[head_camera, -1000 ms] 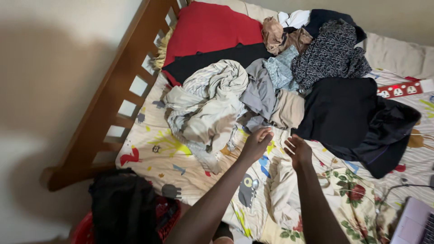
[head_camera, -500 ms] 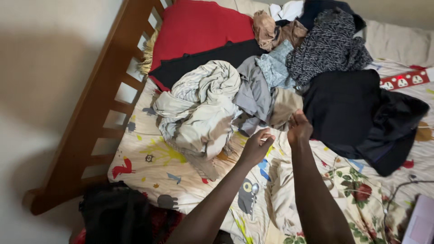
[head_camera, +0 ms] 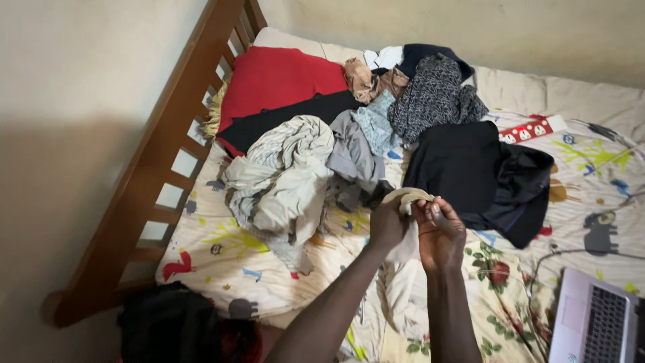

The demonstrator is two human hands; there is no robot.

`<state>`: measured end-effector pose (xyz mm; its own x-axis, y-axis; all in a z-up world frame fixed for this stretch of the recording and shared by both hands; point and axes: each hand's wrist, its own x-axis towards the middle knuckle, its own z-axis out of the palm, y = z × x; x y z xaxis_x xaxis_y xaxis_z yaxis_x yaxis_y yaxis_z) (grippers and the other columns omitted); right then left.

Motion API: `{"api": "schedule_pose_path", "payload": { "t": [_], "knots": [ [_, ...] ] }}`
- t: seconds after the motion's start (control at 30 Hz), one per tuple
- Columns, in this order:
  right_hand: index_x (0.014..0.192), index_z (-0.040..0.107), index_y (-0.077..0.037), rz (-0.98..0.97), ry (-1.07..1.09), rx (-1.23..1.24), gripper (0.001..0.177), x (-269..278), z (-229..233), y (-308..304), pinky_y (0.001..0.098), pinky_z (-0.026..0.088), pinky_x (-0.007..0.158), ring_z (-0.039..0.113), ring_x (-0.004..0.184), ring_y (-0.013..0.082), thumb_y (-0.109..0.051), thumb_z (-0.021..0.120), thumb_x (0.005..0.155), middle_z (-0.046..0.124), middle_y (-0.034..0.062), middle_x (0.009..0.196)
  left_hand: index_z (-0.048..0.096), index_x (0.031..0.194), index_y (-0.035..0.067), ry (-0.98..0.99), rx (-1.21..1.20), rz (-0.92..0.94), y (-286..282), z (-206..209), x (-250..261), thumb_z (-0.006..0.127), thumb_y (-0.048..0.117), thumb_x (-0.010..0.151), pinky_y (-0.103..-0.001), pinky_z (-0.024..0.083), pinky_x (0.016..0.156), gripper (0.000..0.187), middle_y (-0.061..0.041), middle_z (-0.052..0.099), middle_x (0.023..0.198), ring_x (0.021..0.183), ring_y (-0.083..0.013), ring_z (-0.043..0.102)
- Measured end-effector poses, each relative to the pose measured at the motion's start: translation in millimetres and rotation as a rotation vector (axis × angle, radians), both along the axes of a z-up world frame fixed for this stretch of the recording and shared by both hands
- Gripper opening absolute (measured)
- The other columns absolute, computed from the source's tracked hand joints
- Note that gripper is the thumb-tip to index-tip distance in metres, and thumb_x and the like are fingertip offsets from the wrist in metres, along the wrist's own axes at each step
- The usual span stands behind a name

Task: The person picks up different pieces of clothing from a bed, folds them by hand, and places them in a stack on a shelf.

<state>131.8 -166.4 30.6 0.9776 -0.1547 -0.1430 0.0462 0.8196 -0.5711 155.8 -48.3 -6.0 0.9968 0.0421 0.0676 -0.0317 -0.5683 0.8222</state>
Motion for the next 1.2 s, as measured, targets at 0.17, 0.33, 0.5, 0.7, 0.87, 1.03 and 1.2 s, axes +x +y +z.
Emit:
{"api": "schedule_pose_path", "payload": {
  "t": [0.17, 0.33, 0.5, 0.7, 0.87, 1.03, 1.2],
  "knots": [
    [0.111, 0.071, 0.000, -0.103, -0.119, -0.104, 0.015, -57, 54, -32, 0.0485, 0.051, 0.112, 0.069, 0.109, 0.0281, 0.003, 0.066, 0.097, 0.072, 0.0137, 0.109, 0.075, 0.096, 0.002, -0.024, -0.266, -0.118, 11, 85, -20, 0.066, 0.005, 0.078, -0.040, 0.054, 0.071, 0.020, -0.022, 0.074, 0.087, 0.083, -0.0372, 0.072],
    [0.123, 0.064, -0.001, -0.200, -0.051, -0.434, 0.029, -95, 105, -37, 0.0423, 0.051, 0.106, 0.065, 0.113, 0.0232, 0.002, 0.068, 0.094, 0.069, 0.0103, 0.116, 0.073, 0.105, 0.000, -0.124, -0.445, -0.211, 12, 157, -42, 0.060, 0.000, 0.082, -0.034, 0.056, 0.075, 0.027, -0.017, 0.076, 0.093, 0.085, -0.0248, 0.076],
    [0.133, 0.052, -0.010, -0.208, 0.007, -0.691, 0.058, -140, 131, -41, 0.0318, 0.053, 0.095, 0.062, 0.118, 0.0125, 0.003, 0.070, 0.079, 0.066, -0.0009, 0.126, 0.074, 0.108, -0.001, -0.057, -0.640, -0.405, 5, 206, -81, 0.060, -0.002, 0.088, -0.030, 0.057, 0.077, 0.025, -0.012, 0.079, 0.093, 0.086, -0.0112, 0.069],
    [0.105, 0.071, 0.000, -0.091, 0.072, -1.109, 0.013, -181, 134, -76, 0.0292, 0.051, 0.077, 0.066, 0.088, 0.0120, -0.005, 0.070, 0.092, 0.074, 0.0041, 0.096, 0.072, 0.114, -0.003, 0.100, -0.828, -0.598, -6, 223, -128, 0.065, -0.002, 0.087, -0.028, 0.055, 0.082, 0.028, -0.006, 0.074, 0.101, 0.090, -0.0068, 0.064],
    [0.103, 0.071, -0.003, -0.203, 0.232, -1.111, 0.024, -210, 156, -120, 0.0240, 0.051, 0.066, 0.063, 0.073, 0.0056, -0.021, 0.056, 0.105, 0.072, 0.0012, 0.085, 0.072, 0.109, -0.004, -0.135, -0.514, -0.379, -4, 232, -139, 0.062, 0.007, 0.091, -0.027, 0.056, 0.074, 0.024, -0.004, 0.077, 0.090, 0.082, -0.0068, 0.070],
    [0.099, 0.065, 0.002, -0.414, 0.007, -1.070, 0.026, -234, 177, -149, 0.0246, 0.041, 0.063, 0.047, 0.073, 0.0054, -0.018, 0.056, 0.113, 0.057, 0.0002, 0.083, 0.075, 0.106, -0.005, -0.065, -0.595, -0.395, -6, 259, -144, 0.060, 0.008, 0.096, -0.029, 0.051, 0.065, 0.023, -0.005, 0.073, 0.081, 0.073, -0.0066, 0.060],
    [0.107, 0.068, 0.001, -0.422, -0.048, -0.984, 0.022, -251, 204, -145, 0.0220, 0.042, 0.067, 0.051, 0.077, 0.0041, -0.015, 0.057, 0.116, 0.060, -0.0015, 0.090, 0.073, 0.109, -0.002, -0.097, -0.713, -0.418, -17, 282, -160, 0.058, 0.007, 0.093, -0.026, 0.052, 0.072, 0.024, 0.000, 0.076, 0.090, 0.082, -0.0038, 0.063]
  ]
}}
